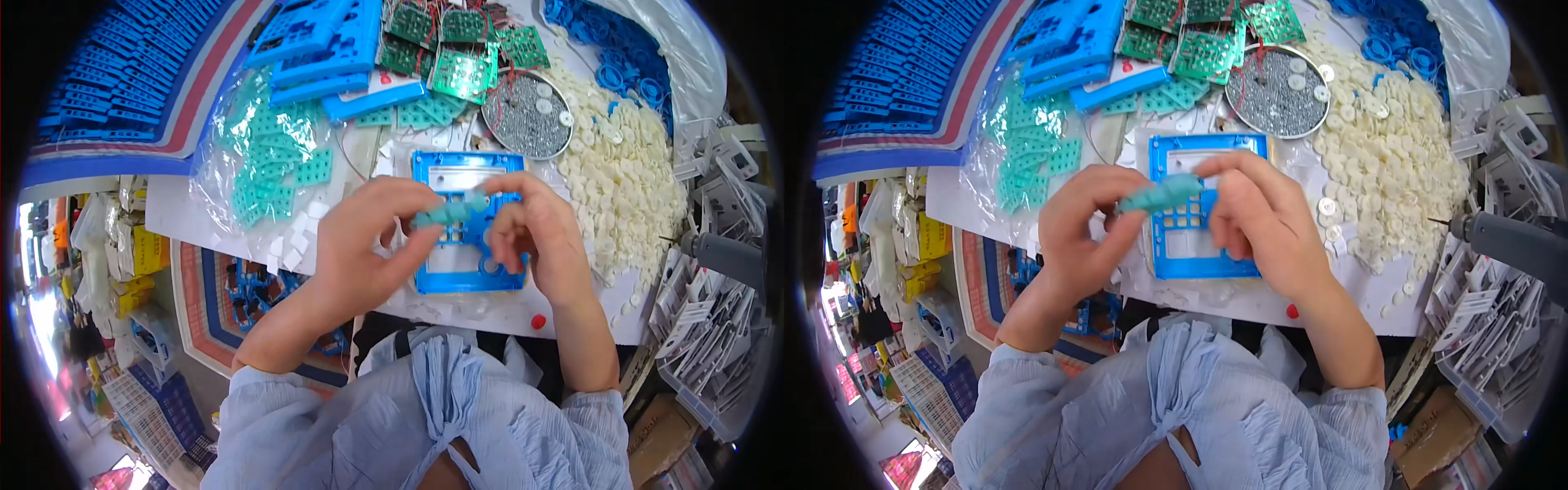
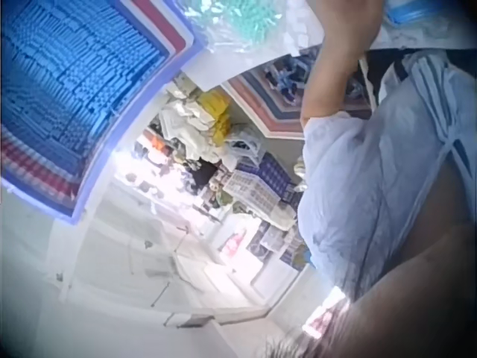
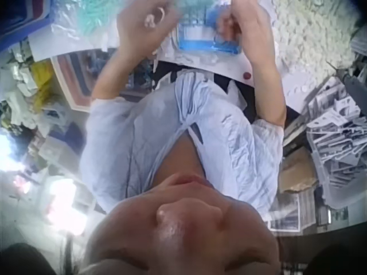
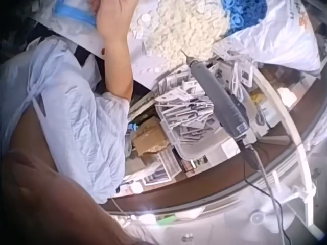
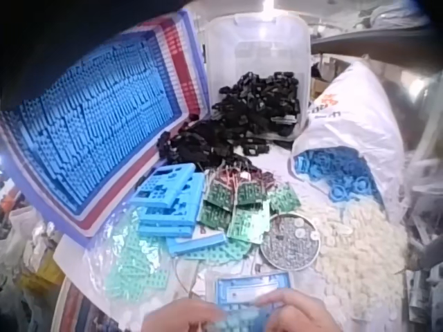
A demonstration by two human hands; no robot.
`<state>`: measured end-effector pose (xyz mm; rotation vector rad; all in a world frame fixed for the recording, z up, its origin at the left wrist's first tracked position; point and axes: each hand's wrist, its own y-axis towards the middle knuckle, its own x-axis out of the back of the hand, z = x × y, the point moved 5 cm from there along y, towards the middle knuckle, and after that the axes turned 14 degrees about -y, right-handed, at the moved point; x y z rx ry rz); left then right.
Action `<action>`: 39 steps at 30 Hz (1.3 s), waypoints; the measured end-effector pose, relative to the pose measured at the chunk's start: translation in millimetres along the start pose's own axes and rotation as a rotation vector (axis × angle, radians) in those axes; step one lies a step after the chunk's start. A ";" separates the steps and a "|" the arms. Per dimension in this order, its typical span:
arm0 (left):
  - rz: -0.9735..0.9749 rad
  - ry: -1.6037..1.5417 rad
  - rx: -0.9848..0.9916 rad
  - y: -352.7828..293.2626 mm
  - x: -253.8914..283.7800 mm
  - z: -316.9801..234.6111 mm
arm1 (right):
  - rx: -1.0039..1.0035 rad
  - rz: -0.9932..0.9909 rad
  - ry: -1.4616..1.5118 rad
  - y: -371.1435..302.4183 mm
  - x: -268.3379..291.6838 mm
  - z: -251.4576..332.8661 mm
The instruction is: Assembling components and driving screws into a blue plastic electronic housing at a workbench.
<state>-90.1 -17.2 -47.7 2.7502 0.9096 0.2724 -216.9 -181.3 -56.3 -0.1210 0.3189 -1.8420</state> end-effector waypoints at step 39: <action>0.235 0.457 -0.266 -31.0 2.6 21.9 | 0.541 0.218 -1.432 -7.9 -37.0 -11.1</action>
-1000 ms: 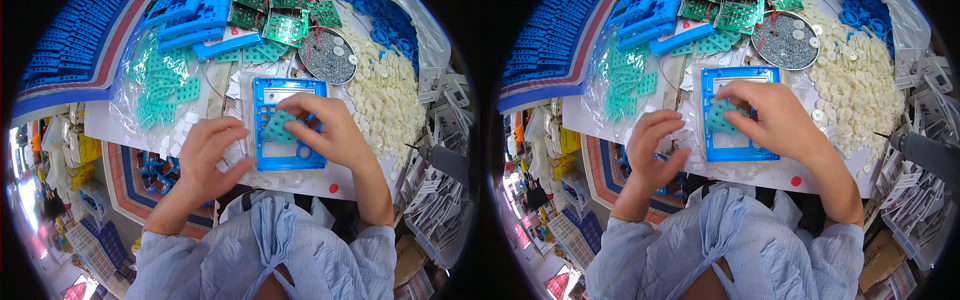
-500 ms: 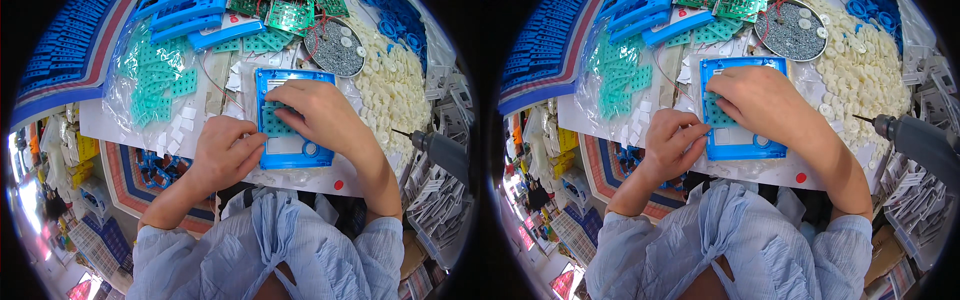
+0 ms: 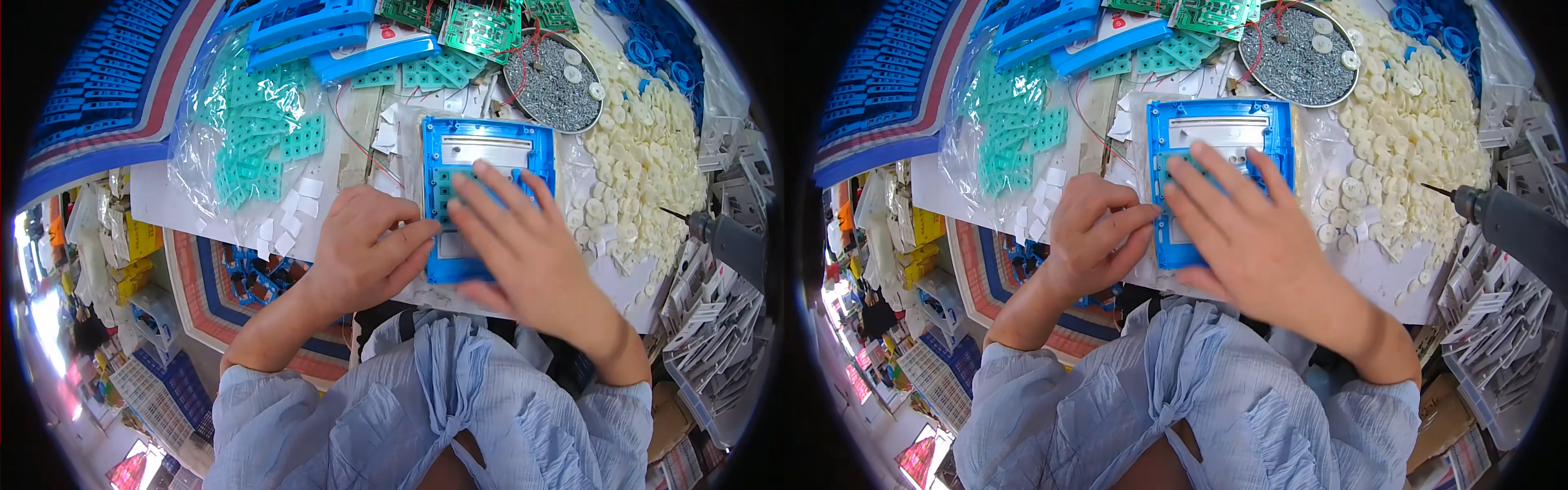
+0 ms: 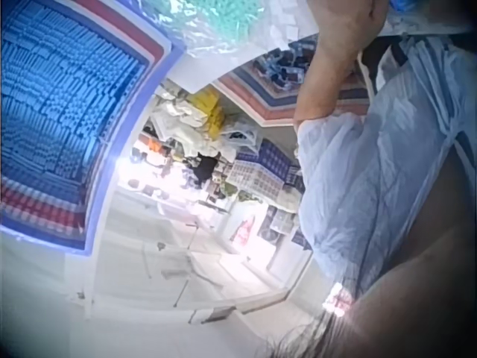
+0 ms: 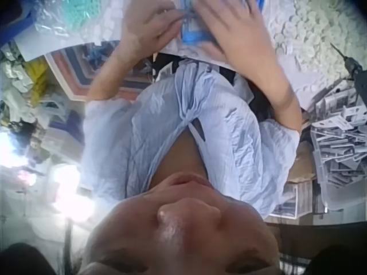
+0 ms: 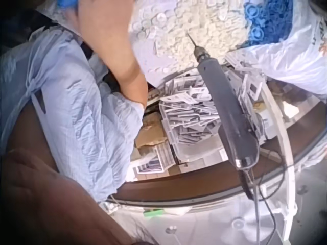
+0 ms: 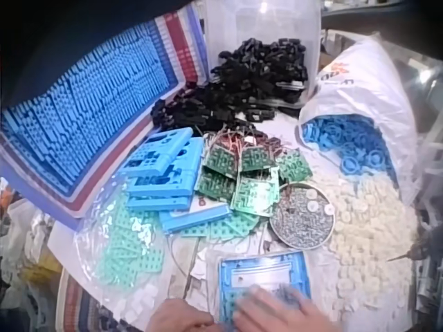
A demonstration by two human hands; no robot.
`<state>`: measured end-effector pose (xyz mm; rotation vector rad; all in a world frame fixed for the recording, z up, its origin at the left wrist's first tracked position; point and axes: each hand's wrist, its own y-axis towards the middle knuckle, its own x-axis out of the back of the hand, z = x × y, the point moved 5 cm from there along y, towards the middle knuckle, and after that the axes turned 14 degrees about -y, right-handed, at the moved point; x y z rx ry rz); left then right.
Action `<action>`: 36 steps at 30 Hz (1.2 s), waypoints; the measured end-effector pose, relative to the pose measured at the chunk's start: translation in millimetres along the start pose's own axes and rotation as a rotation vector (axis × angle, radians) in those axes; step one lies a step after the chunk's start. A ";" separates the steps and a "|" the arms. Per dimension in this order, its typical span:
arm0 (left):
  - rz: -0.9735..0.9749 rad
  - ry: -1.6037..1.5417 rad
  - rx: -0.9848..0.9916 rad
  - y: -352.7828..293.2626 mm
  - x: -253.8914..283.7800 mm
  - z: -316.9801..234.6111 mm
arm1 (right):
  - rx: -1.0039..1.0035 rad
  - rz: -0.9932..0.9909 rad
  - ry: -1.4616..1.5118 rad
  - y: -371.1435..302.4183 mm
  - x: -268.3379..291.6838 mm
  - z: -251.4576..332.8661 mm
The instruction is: Assembling components and driving screws into a blue plastic electronic housing at a workbench.
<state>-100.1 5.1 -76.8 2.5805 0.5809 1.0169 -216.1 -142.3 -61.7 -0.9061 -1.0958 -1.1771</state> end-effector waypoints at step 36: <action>-0.614 -1.532 0.346 137.9 32.1 29.6 | -0.489 -0.749 1.055 -5.7 38.1 -55.4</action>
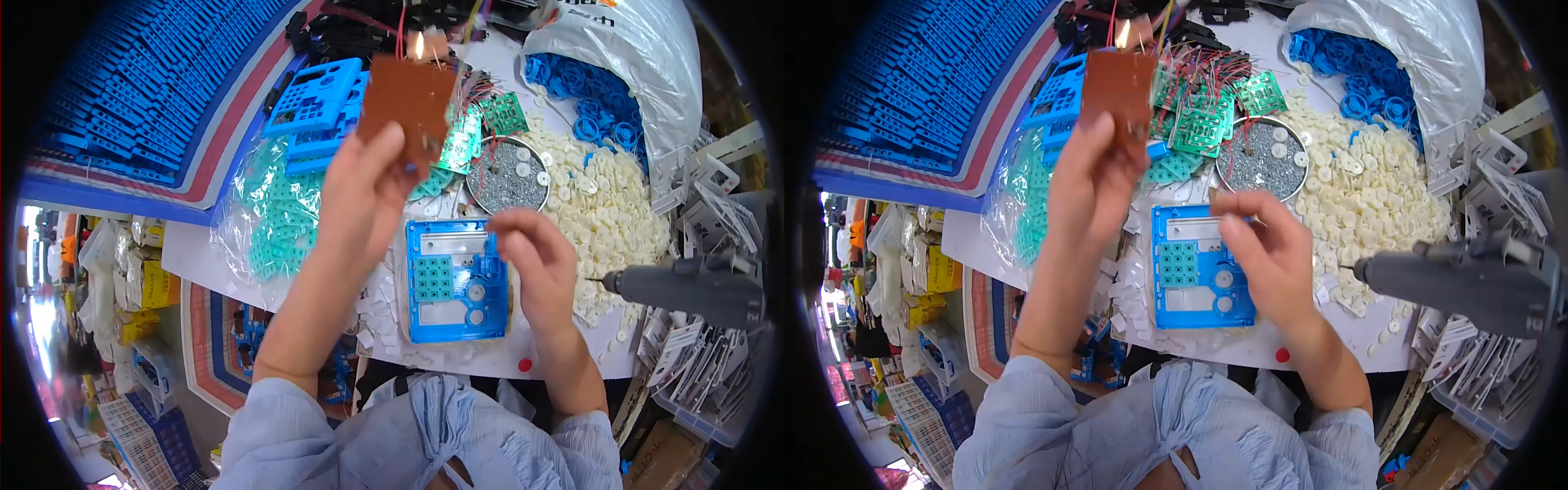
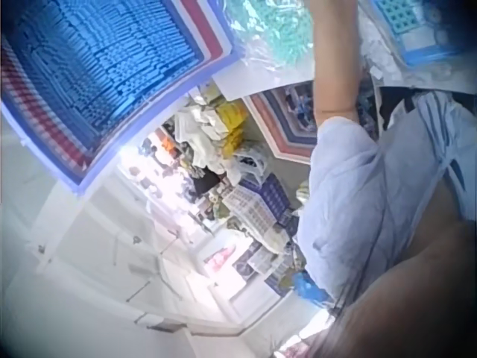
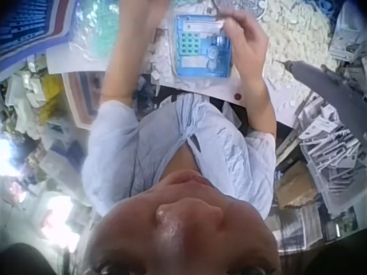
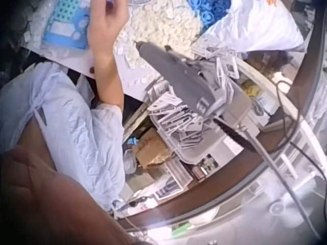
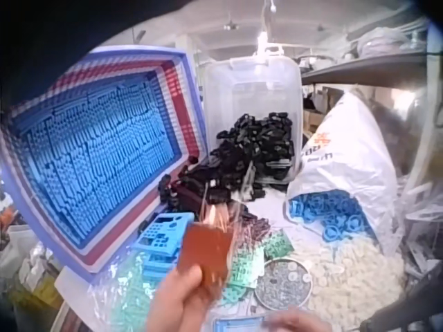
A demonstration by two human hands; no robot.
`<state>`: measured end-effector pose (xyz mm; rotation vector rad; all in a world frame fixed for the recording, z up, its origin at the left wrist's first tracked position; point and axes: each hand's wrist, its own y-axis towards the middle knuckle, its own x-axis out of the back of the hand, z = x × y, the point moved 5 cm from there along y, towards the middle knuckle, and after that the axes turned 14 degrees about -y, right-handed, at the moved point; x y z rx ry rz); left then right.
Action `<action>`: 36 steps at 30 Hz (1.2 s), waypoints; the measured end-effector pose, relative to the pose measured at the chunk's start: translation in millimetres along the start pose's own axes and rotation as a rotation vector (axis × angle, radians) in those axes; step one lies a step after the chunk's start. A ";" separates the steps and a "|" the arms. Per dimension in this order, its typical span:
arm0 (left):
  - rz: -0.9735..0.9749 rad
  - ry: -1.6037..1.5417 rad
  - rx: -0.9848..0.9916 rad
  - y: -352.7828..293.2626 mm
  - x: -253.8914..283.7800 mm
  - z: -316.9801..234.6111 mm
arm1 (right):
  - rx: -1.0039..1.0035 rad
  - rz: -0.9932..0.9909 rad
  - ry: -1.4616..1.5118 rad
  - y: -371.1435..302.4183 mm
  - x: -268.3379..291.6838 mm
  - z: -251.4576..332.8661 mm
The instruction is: Assembling components and driving screws into a blue plastic electronic housing at a workbench.
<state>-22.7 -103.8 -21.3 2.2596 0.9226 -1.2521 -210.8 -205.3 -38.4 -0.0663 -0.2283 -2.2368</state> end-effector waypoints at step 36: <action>-0.010 0.283 -0.102 -121.6 42.0 -5.2 | -0.333 0.157 0.547 -2.4 -49.4 2.5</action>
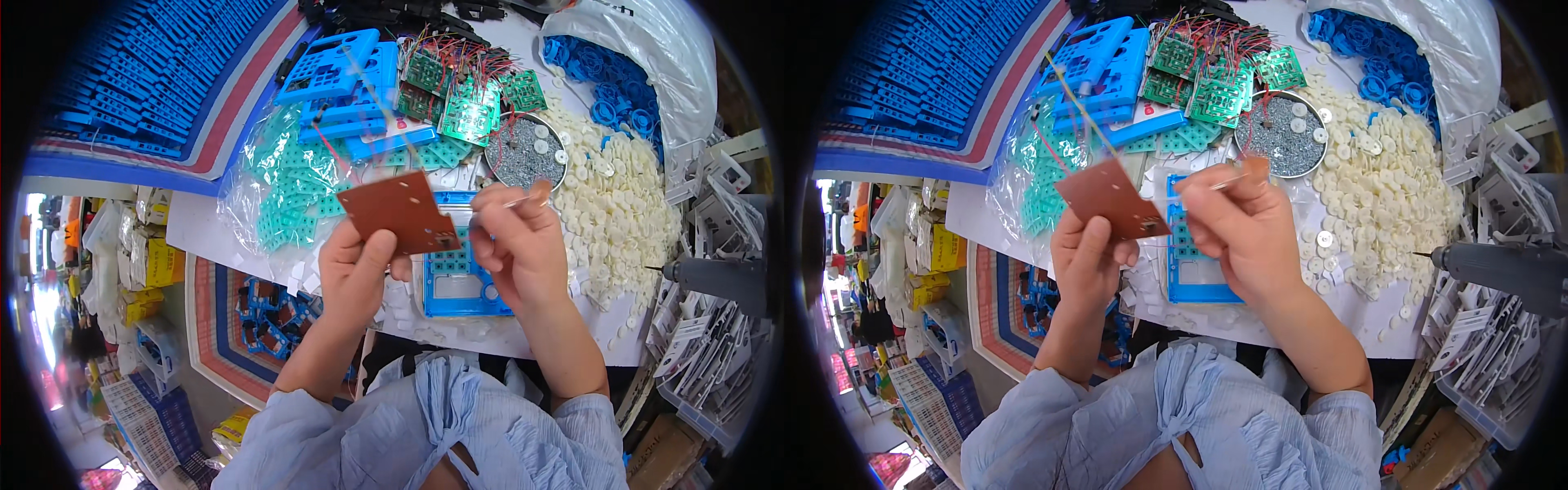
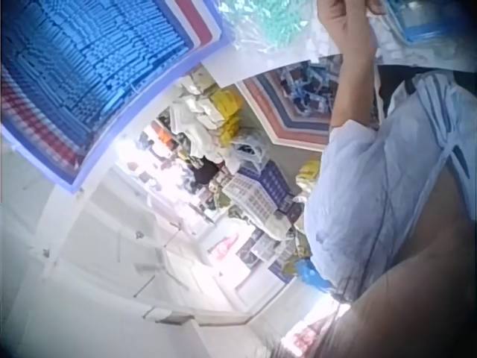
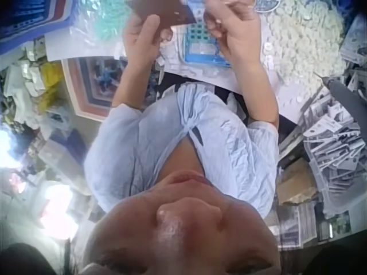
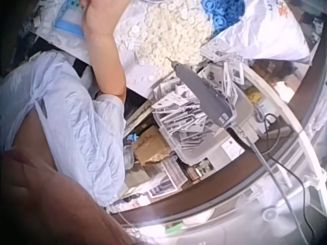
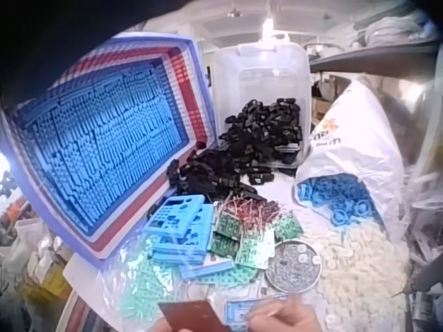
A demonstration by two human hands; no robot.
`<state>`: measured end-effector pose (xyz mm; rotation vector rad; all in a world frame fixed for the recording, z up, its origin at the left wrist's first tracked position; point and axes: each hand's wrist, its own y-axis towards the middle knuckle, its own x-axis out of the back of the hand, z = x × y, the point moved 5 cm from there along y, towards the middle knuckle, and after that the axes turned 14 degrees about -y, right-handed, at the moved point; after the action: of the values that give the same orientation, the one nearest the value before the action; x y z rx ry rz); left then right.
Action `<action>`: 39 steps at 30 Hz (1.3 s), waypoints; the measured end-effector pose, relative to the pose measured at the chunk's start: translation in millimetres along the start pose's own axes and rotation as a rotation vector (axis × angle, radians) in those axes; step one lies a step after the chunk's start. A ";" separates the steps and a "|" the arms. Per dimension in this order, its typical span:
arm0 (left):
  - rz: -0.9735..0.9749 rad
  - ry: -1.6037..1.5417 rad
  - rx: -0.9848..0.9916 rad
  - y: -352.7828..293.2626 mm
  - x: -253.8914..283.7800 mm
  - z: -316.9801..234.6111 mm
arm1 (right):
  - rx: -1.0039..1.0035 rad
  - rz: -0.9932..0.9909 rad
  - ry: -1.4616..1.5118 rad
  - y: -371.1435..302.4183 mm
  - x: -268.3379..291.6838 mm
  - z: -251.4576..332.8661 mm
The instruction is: Assembling components and driving screws into a blue plastic electronic housing at a workbench.
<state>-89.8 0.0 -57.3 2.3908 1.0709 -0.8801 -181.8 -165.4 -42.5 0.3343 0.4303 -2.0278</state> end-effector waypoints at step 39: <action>0.629 0.697 0.314 -54.0 -33.0 16.6 | 0.312 0.440 -1.221 -85.8 40.0 37.0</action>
<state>-154.6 7.8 -51.7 3.1185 0.2953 0.0261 -278.3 -175.0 -11.8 -0.5869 -0.6638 -1.5044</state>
